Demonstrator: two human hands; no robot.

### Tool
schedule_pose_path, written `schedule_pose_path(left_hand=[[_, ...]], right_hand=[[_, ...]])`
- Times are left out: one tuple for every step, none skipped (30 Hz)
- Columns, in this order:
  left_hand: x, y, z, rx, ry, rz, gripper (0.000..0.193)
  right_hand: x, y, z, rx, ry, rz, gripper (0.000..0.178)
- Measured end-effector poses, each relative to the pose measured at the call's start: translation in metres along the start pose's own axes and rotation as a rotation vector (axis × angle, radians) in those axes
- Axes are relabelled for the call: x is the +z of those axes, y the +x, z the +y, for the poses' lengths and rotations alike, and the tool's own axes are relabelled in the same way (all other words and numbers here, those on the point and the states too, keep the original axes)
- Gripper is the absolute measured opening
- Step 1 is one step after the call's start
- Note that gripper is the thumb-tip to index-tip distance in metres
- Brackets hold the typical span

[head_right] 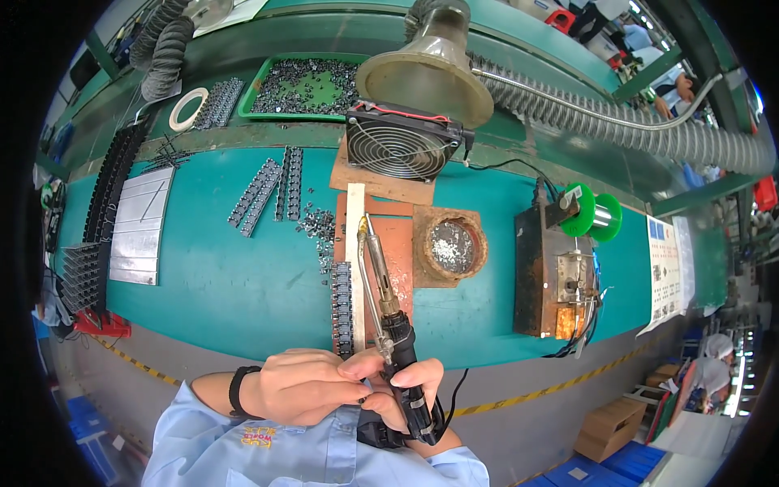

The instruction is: Soldering small electronic components onto a metal strip at a factory workbench.

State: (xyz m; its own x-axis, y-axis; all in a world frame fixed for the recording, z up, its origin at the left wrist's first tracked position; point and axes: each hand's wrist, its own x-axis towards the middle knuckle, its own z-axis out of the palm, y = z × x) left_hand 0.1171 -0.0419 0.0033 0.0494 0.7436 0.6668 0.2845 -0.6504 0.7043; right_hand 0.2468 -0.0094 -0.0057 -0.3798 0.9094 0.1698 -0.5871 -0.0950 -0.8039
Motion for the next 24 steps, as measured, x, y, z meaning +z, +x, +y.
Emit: schedule_pose_path(left_hand=[[0.0, 0.0, 0.0, 0.002, 0.003, -0.002, 0.024], [0.0, 0.0, 0.0, 0.002, 0.002, -0.002, 0.024], [0.0, 0.0, 0.0, 0.006, 0.007, -0.001, 0.024], [0.0, 0.0, 0.0, 0.01, 0.013, -0.001, 0.025], [0.0, 0.0, 0.0, 0.013, 0.018, 0.0, 0.025], [0.0, 0.001, 0.001, 0.013, 0.017, -0.001, 0.025], [0.0, 0.002, 0.002, -0.015, 0.028, -0.007, 0.023], [-0.001, 0.003, 0.004, -0.044, 0.038, -0.012, 0.022], [-0.001, 0.003, 0.005, -0.073, 0.048, -0.018, 0.02], [-0.001, 0.003, 0.004, -0.073, 0.047, -0.019, 0.02], [0.0, 0.003, 0.004, -0.073, 0.045, -0.016, 0.021], [0.0, 0.002, 0.004, -0.073, 0.043, -0.013, 0.021], [0.0, 0.002, 0.004, -0.073, 0.041, -0.01, 0.021], [0.0, 0.002, 0.004, -0.072, 0.041, -0.011, 0.021], [-0.001, 0.001, 0.003, -0.082, 0.035, -0.017, 0.022], [-0.001, 0.001, 0.003, -0.091, 0.03, -0.023, 0.022], [-0.001, 0.001, 0.003, -0.1, 0.024, -0.029, 0.022], [-0.001, 0.001, 0.003, -0.099, 0.024, -0.031, 0.022], [-0.003, 0.003, 0.004, -0.12, 0.003, -0.037, 0.021], [-0.004, 0.004, 0.005, -0.141, -0.018, -0.044, 0.021], [-0.006, 0.005, 0.004, -0.163, -0.039, -0.053, 0.02], [-0.009, 0.005, 0.004, -0.165, -0.038, -0.059, 0.02], [-0.013, 0.006, 0.004, -0.243, -0.049, -0.081, 0.017], [-0.017, 0.006, 0.003, -0.322, -0.059, -0.103, 0.014]], right_hand=[[0.0, 0.0, 0.0, -0.003, 0.001, 0.001, 0.046], [0.0, 0.0, 0.0, -0.002, 0.001, 0.001, 0.046], [0.0, 0.0, 0.0, -0.002, 0.001, 0.002, 0.046], [0.001, 0.0, 0.0, -0.001, 0.001, 0.003, 0.046], [0.001, 0.0, -0.001, -0.001, 0.001, 0.003, 0.046], [0.001, 0.0, -0.001, -0.001, 0.001, 0.004, 0.046], [0.0, 0.0, 0.0, -0.004, -0.003, 0.0, 0.045], [-0.001, 0.0, 0.0, -0.008, -0.006, -0.004, 0.045], [-0.001, 0.001, 0.0, -0.011, -0.01, -0.007, 0.045], [-0.001, 0.001, 0.001, -0.012, -0.01, -0.006, 0.045], [-0.002, 0.001, 0.001, -0.011, -0.009, -0.01, 0.045], [-0.002, 0.001, 0.001, -0.011, -0.008, -0.013, 0.045], [-0.002, 0.001, 0.002, -0.011, -0.008, -0.016, 0.045], [-0.001, 0.001, 0.002, -0.012, -0.007, -0.016, 0.045], [-0.001, 0.002, 0.002, -0.019, -0.013, -0.019, 0.046], [0.0, 0.002, 0.001, -0.026, -0.019, -0.022, 0.047], [0.0, 0.003, 0.001, -0.034, -0.025, -0.025, 0.048], [-0.001, 0.003, 0.0, -0.036, -0.025, -0.023, 0.048], [-0.002, 0.002, 0.0, -0.004, -0.02, -0.025, 0.049], [-0.003, 0.002, -0.002, 0.028, -0.015, -0.027, 0.05], [-0.005, 0.002, -0.002, 0.06, -0.008, -0.026, 0.051], [-0.007, 0.003, -0.002, 0.059, -0.004, -0.022, 0.051], [-0.01, 0.004, -0.001, 0.017, -0.051, -0.002, 0.052], [-0.014, 0.005, -0.001, -0.025, -0.098, 0.019, 0.052]])
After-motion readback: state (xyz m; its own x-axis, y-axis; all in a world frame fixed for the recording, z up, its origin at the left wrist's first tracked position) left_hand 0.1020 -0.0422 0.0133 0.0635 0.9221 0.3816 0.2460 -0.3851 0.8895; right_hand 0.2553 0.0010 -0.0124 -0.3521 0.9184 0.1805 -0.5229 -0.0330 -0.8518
